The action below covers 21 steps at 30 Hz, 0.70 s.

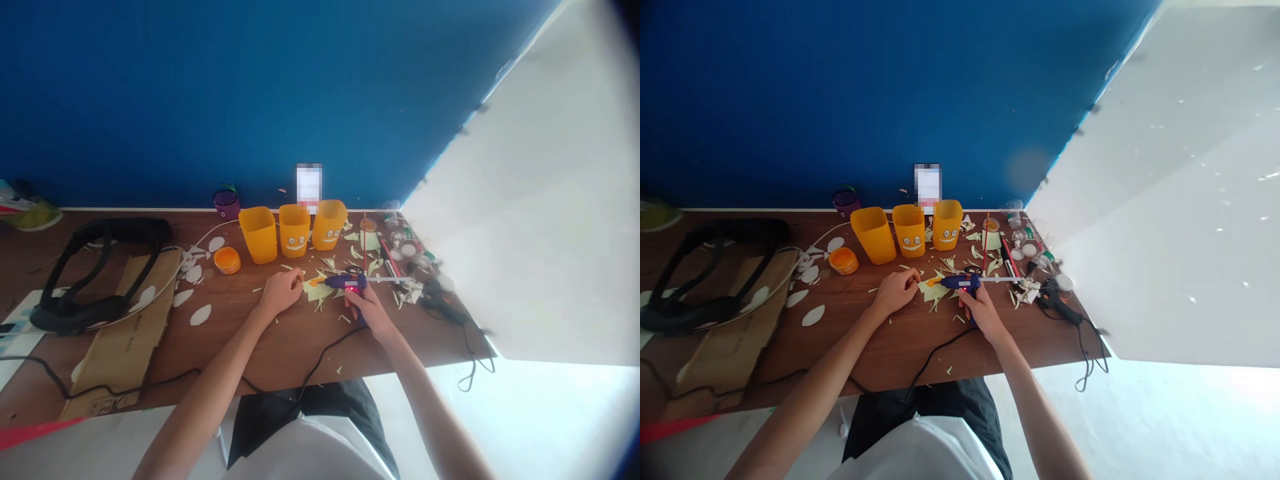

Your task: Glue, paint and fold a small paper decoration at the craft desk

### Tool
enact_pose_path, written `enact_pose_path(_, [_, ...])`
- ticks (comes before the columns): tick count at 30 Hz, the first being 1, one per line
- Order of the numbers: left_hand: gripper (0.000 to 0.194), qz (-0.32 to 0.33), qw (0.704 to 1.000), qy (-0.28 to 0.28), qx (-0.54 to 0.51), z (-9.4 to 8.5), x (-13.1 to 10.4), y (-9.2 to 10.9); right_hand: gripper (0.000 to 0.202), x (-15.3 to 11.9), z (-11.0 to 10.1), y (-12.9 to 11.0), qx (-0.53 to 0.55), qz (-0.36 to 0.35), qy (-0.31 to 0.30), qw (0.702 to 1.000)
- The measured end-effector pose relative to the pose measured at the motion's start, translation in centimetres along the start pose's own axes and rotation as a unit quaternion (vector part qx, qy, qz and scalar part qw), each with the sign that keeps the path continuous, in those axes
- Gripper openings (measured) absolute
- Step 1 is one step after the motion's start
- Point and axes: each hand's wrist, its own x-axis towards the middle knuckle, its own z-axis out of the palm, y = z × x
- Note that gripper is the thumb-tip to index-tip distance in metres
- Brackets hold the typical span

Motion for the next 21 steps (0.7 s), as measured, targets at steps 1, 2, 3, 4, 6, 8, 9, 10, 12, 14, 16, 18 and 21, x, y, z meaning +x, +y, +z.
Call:
enact_pose_path(1, [0.011, 0.0, 1.0, 0.0, 0.0, 0.0, 0.0, 0.0, 0.034, -0.01, -0.06, 0.01, 0.0, -0.002, 0.0, 1.0])
enact_pose_path(2, [0.01, 0.0, 1.0, 0.0, -0.001, -0.01, 0.0, 0.01, 0.034, -0.02, -0.09, 0.0, 0.001, -0.004, 0.002, 1.0])
enact_pose_path(3, [0.01, 0.0, 1.0, 0.0, -0.001, -0.03, -0.01, 0.02, 0.034, -0.03, -0.11, -0.01, 0.001, -0.005, 0.004, 1.0])
enact_pose_path(4, [0.01, 0.001, 1.0, 0.0, -0.002, -0.05, -0.03, 0.04, 0.033, -0.04, -0.11, -0.04, 0.0, -0.005, 0.004, 1.0])
enact_pose_path(6, [0.01, 0.001, 1.0, 0.001, -0.004, -0.08, -0.05, 0.05, 0.033, -0.06, -0.08, -0.12, 0.0, -0.004, 0.005, 1.0])
enact_pose_path(8, [0.01, 0.0, 1.0, 0.002, -0.006, -0.08, -0.07, 0.04, 0.034, -0.09, -0.04, -0.18, 0.001, -0.002, 0.01, 1.0])
enact_pose_path(9, [0.01, 0.0, 1.0, 0.002, -0.007, -0.08, -0.07, 0.03, 0.035, -0.09, -0.03, -0.17, 0.002, 0.0, 0.013, 1.0])
enact_pose_path(10, [0.01, -0.001, 1.0, 0.003, -0.008, -0.07, -0.07, 0.0, 0.035, -0.09, -0.05, -0.14, 0.003, 0.001, 0.016, 1.0])
enact_pose_path(12, [0.009, 0.001, 1.0, 0.004, -0.008, -0.07, -0.06, -0.04, 0.035, -0.06, -0.14, 0.04, 0.006, 0.0, 0.019, 1.0])
enact_pose_path(14, [0.01, 0.003, 1.0, 0.004, -0.009, -0.08, -0.05, -0.06, 0.033, -0.02, -0.29, 0.27, 0.005, -0.002, 0.018, 1.0])
enact_pose_path(16, [0.01, 0.003, 1.0, 0.003, -0.007, -0.09, -0.05, -0.06, 0.032, 0.0, -0.43, 0.44, 0.003, -0.002, 0.018, 1.0])
enact_pose_path(18, [0.011, 0.003, 1.0, 0.003, -0.005, -0.09, -0.05, -0.03, 0.032, -0.03, -0.54, 0.47, 0.002, 0.001, 0.022, 1.0])
enact_pose_path(21, [0.011, 0.003, 1.0, 0.001, -0.004, -0.09, -0.06, 0.03, 0.033, -0.13, -0.63, 0.33, 0.003, 0.002, 0.032, 0.999])
